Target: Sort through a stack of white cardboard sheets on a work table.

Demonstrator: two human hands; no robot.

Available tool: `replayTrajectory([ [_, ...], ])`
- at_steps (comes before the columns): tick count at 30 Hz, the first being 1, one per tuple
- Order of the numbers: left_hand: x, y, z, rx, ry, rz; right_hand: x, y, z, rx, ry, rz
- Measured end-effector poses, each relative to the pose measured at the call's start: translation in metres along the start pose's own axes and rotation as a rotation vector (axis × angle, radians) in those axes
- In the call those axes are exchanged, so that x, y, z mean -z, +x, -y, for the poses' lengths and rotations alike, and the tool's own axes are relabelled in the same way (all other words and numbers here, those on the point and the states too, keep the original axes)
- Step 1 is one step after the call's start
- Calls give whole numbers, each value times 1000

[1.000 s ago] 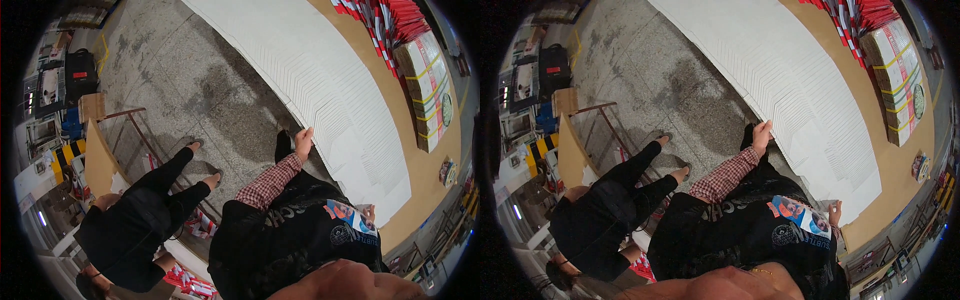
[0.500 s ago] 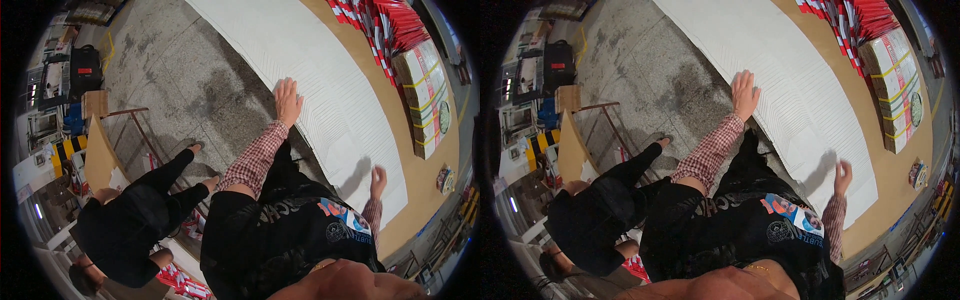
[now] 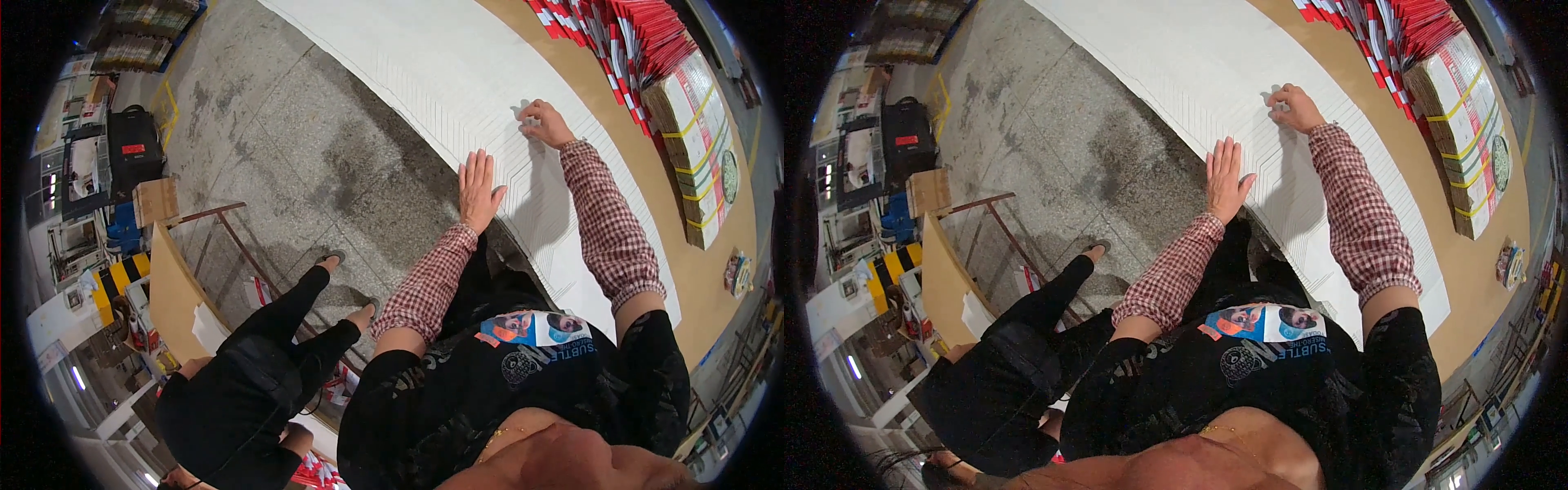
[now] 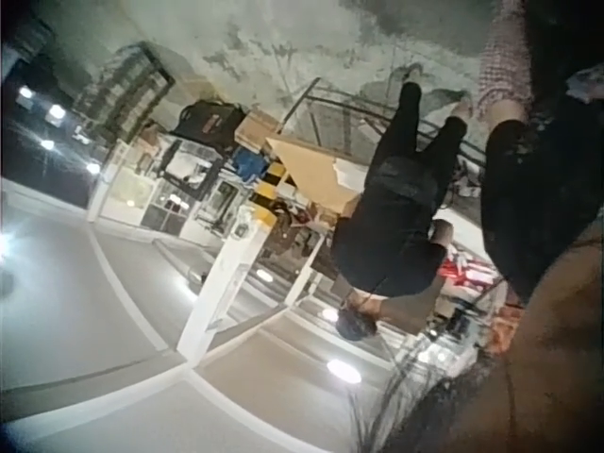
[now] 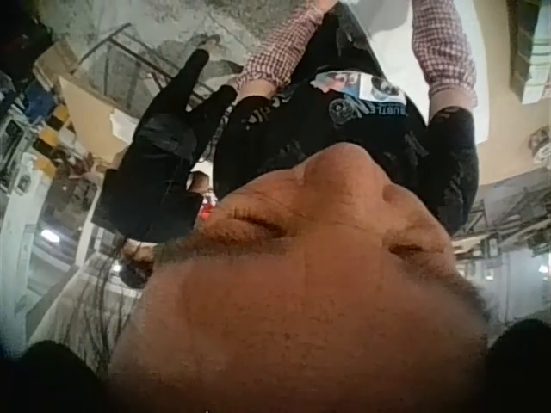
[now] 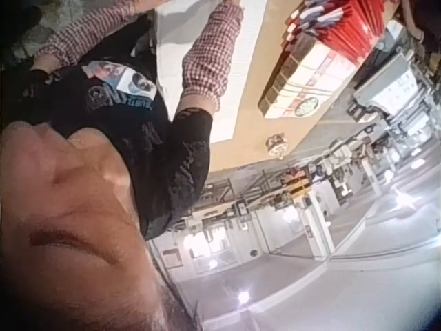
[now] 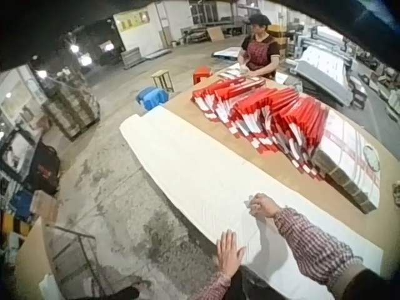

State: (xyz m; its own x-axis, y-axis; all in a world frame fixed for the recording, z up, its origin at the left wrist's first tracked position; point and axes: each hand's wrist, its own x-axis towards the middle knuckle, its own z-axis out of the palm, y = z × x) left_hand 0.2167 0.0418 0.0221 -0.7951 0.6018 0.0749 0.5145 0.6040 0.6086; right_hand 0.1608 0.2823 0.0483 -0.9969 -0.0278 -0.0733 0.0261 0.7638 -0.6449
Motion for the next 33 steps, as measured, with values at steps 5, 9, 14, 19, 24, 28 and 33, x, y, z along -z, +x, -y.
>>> replayTrajectory([
  [5, -1, -4, 1, 3, -14, 3, -6, 6, -3, -152, 372, 46],
  [9, -2, -5, -1, -1, -1, 12, -17, -4, -10, -347, 283, 131],
  [14, -3, -3, -4, -2, 7, 7, -32, -16, -8, -243, 285, -101],
  [19, -2, -4, -6, -23, 12, 4, -34, -21, -5, -234, 295, -176],
  [24, 1, -4, -7, -12, 32, 1, -31, -23, -2, -258, 417, -284],
  [28, 4, -5, -24, -10, 152, 17, -21, -36, -15, -127, 273, -267],
  [33, 8, 1, -26, -6, 123, 30, -14, -26, 3, 176, 11, -302],
])
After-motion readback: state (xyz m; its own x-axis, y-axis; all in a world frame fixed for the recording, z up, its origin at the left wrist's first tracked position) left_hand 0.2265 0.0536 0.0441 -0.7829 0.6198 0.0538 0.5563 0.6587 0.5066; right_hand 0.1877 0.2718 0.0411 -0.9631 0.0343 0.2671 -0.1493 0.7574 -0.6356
